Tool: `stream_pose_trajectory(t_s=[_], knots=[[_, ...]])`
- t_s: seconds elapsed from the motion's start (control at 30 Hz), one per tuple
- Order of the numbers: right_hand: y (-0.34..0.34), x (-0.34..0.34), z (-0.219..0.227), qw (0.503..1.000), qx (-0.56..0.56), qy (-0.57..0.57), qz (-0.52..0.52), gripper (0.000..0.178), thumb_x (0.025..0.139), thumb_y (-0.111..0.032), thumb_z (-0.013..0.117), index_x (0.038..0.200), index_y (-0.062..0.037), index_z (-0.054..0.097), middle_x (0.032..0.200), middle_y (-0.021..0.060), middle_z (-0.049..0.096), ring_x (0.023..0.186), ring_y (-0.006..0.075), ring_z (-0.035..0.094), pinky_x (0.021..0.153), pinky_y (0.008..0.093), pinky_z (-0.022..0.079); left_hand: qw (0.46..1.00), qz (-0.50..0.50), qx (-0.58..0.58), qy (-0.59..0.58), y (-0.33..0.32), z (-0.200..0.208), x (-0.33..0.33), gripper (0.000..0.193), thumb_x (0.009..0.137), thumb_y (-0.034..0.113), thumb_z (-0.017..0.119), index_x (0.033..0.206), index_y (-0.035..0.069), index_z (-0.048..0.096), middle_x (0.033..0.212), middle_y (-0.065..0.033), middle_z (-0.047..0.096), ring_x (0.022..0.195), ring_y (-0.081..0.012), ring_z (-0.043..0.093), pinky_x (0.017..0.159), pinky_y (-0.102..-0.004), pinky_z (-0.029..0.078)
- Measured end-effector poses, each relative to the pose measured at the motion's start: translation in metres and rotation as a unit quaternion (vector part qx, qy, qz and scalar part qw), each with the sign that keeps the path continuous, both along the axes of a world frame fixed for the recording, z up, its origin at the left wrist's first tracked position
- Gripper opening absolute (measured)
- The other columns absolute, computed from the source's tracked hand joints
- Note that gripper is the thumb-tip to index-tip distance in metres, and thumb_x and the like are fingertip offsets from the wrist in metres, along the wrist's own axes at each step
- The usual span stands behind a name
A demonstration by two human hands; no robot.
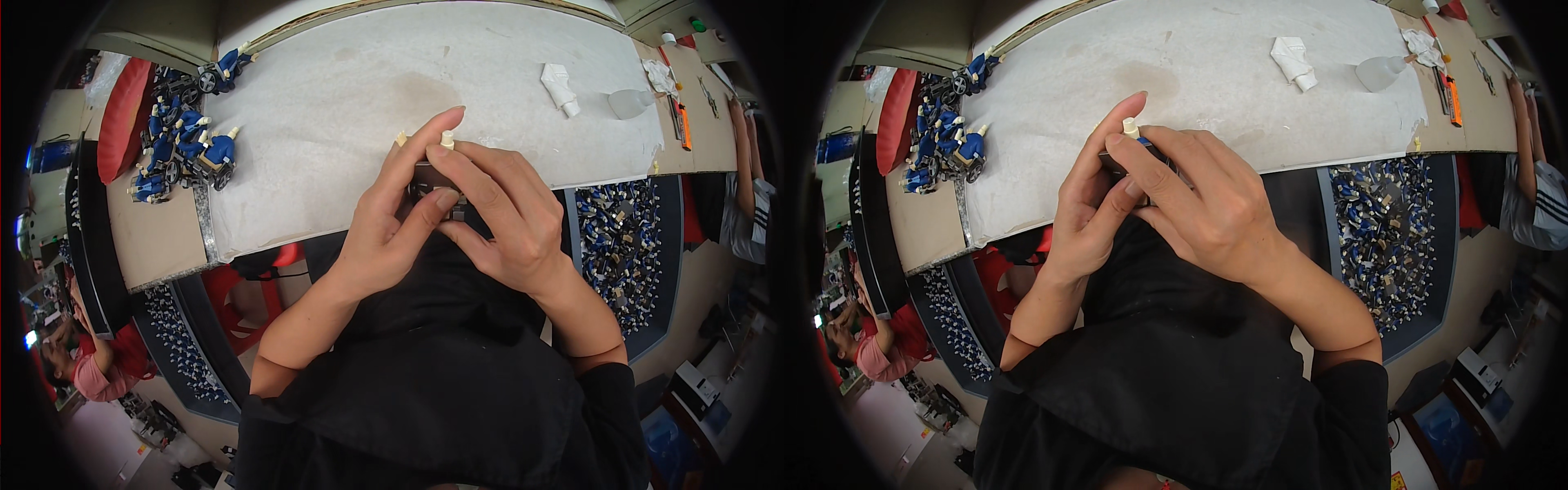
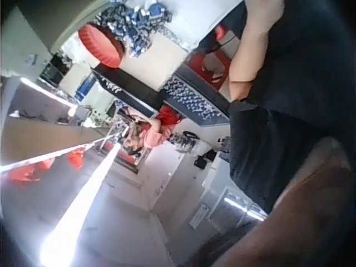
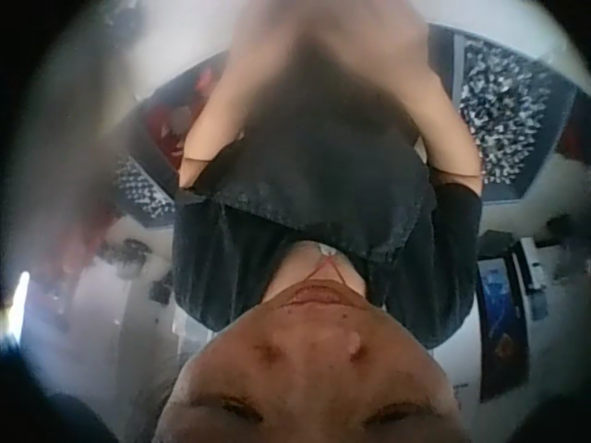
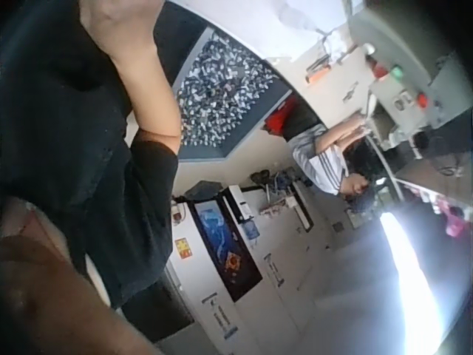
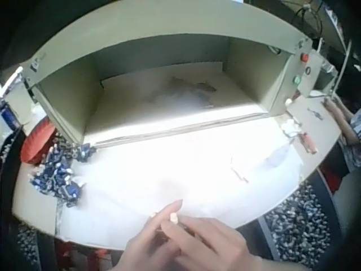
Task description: The person assembles toy figurines by applying glue from a squeeze bottle onto the figures and attaching plastic components to them by hand.
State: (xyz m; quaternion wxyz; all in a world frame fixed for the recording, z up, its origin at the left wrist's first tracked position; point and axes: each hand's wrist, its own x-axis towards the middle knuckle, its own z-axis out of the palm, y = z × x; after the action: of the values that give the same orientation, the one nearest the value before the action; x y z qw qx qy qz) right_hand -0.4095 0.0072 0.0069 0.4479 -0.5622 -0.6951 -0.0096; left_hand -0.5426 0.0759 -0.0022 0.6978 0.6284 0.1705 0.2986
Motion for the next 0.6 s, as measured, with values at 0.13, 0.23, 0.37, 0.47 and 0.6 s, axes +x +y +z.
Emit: stream_pose_trajectory(t_s=[0.13, 0.23, 0.37, 0.47, 0.6], knots=[[-0.001, 0.002, 0.004, 1.000, -0.007, -0.001, 0.001, 0.061, 0.048, -0.003, 0.074, 0.106, -0.0025, 0.058, 0.095, 0.0133, 0.059, 0.077, 0.0265, 0.059, 0.063, 0.0309, 0.049, 1.000, -0.013, -0.019, -0.002, 0.002, 0.002, 0.000, 0.052, 0.084, -0.004, 0.046, 0.133, 0.003, 0.031, 0.115, -0.0063, 0.046, 0.089, -0.0090, 0.049, 0.079, -0.0231, 0.041], [0.000, 0.003, 0.009, 1.000, -0.022, -0.009, 0.003, 0.062, 0.048, -0.004, 0.075, 0.108, -0.0033, 0.057, 0.095, 0.0123, 0.059, 0.078, 0.0260, 0.059, 0.063, 0.0314, 0.049, 0.995, -0.042, -0.077, -0.035, 0.006, 0.002, 0.001, 0.053, 0.084, -0.003, 0.048, 0.134, 0.005, 0.031, 0.104, -0.0039, 0.048, 0.088, -0.0084, 0.048, 0.078, -0.0228, 0.041], [0.001, 0.005, 0.013, 0.998, -0.045, -0.040, 0.006, 0.064, 0.049, -0.004, 0.074, 0.110, -0.0045, 0.056, 0.097, 0.0112, 0.057, 0.078, 0.0252, 0.057, 0.063, 0.0322, 0.048, 0.992, -0.045, -0.113, -0.032, 0.009, 0.003, 0.004, 0.055, 0.084, -0.001, 0.051, 0.134, 0.007, 0.031, 0.096, -0.0021, 0.049, 0.086, -0.0076, 0.048, 0.076, -0.0215, 0.042], [0.002, 0.006, 0.013, 0.997, -0.041, -0.057, 0.005, 0.064, 0.049, -0.005, 0.074, 0.110, -0.0048, 0.056, 0.097, 0.0110, 0.056, 0.077, 0.0248, 0.056, 0.063, 0.0326, 0.047, 0.992, -0.061, -0.107, -0.027, 0.013, 0.005, 0.004, 0.056, 0.084, 0.000, 0.052, 0.134, 0.007, 0.030, 0.094, -0.0015, 0.049, 0.084, -0.0070, 0.049, 0.073, -0.0208, 0.043], [0.006, 0.006, 0.012, 0.996, -0.024, -0.080, 0.001, 0.063, 0.050, -0.006, 0.073, 0.110, -0.0046, 0.056, 0.096, 0.0109, 0.055, 0.074, 0.0241, 0.055, 0.063, 0.0328, 0.046, 0.983, -0.058, -0.170, -0.033, 0.014, 0.007, 0.005, 0.057, 0.083, 0.002, 0.054, 0.134, 0.008, 0.030, 0.091, -0.0008, 0.049, 0.082, -0.0067, 0.050, 0.071, -0.0206, 0.045]])
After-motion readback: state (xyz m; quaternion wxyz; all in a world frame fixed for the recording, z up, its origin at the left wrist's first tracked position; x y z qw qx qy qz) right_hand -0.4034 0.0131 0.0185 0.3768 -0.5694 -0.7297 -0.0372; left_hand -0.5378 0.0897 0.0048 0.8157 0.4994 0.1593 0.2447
